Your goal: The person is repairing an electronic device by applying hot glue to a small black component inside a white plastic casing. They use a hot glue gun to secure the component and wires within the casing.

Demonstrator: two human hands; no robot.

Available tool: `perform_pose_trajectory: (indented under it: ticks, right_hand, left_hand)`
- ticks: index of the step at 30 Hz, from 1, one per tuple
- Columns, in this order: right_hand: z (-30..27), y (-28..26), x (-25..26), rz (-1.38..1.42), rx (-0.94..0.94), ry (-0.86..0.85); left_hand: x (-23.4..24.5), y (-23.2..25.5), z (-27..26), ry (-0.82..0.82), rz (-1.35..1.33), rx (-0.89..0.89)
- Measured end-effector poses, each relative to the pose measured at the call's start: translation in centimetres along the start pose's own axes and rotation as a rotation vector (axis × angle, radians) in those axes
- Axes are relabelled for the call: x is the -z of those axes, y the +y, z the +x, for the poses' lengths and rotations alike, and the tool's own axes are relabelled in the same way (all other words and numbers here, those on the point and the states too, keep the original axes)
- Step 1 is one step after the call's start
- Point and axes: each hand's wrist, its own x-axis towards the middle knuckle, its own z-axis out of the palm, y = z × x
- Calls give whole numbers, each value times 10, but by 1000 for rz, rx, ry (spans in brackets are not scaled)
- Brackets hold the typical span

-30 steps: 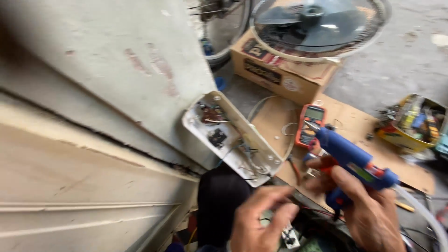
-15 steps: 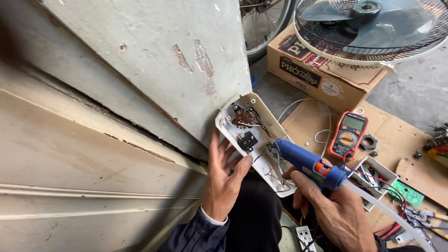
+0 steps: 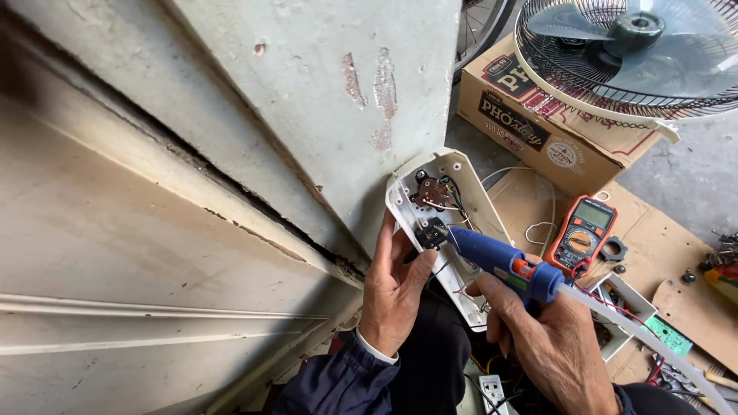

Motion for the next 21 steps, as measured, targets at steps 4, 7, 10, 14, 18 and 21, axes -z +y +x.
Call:
perform_pose_trajectory:
  ticks: [4, 7, 10, 14, 18, 21]
  right_hand:
    - [-1, -19, -5, -110, -31, -5]
    - [-4, -24, -6, -152, -95, 4]
    - [-8, -21, -3, -117, -122, 11]
    - [-13, -22, 1, -41, -187, 65]
    - [-5, -3, 14, 25, -73, 14]
    - [6, 14, 20, 133, 126, -23]
  left_hand:
    - [5, 2, -2, 29, 55, 46]
    - [11, 9, -1, 62, 157, 28]
    - [20, 16, 2, 126, 380, -156]
    - [31, 35, 9, 204, 755, -547]
    - [32, 73, 29, 28, 1170, -847]
    - [33, 80, 49, -192, 1466, -739]
